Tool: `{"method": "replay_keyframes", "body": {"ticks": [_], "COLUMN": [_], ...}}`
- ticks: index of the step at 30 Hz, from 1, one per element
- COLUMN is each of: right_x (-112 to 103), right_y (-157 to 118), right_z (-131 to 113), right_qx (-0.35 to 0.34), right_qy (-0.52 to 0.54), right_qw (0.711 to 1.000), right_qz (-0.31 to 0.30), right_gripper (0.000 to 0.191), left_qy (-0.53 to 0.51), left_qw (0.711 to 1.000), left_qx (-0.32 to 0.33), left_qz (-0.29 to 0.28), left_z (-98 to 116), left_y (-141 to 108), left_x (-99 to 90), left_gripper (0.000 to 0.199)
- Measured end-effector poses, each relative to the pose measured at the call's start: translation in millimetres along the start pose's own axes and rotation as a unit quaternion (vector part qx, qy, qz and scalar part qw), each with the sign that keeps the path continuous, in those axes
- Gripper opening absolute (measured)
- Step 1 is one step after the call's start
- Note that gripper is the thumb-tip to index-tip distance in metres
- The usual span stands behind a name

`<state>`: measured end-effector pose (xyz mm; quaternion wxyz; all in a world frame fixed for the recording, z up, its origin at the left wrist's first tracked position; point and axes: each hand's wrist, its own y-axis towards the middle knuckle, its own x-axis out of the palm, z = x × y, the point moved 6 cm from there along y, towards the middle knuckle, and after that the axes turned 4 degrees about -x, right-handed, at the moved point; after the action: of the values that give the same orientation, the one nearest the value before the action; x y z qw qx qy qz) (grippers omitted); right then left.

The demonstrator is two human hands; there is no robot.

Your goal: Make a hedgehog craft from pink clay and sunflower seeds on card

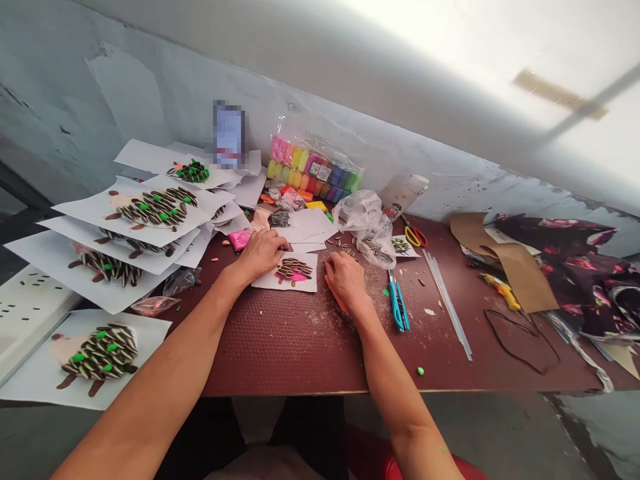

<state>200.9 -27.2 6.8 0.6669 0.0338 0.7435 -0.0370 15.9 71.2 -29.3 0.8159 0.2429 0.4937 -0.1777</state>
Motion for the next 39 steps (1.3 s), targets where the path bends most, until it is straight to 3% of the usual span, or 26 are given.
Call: {"method": "replay_keyframes", "body": {"ticks": [6,10,13,16,39], "right_x": [-13,-18,-17,-10,6], "right_y": [2,-3,-10,-16,-18], "right_z": [4,-16,-36,-46,-54], "right_qx": [-0.039,-0.112,-0.154,-0.151,-0.128], "right_qy": [0.138,0.205,0.197,0.175,0.110], "right_qw": [0.986,0.967,0.965,0.971,0.985], "right_qz": [0.089,0.099,0.082,0.066,0.022], "right_gripper": [0.020,0.019,0.018,0.018,0.020], "left_qy": [0.002,0.002,0.004,0.008,0.008], "left_qw": [1.000,1.000,1.000,1.000,1.000], "left_qx": [0.002,0.003,0.003,0.012,0.011], "left_qz": [-0.002,0.004,0.007,0.009,0.000], "left_z": [-1,-1,-1,0,-2], "left_y": [0,0,1,1,2], "left_x": [1.0,1.1,1.4,1.7,3.9], "left_gripper": [0.028,0.027,0.026,0.026,0.027]}}
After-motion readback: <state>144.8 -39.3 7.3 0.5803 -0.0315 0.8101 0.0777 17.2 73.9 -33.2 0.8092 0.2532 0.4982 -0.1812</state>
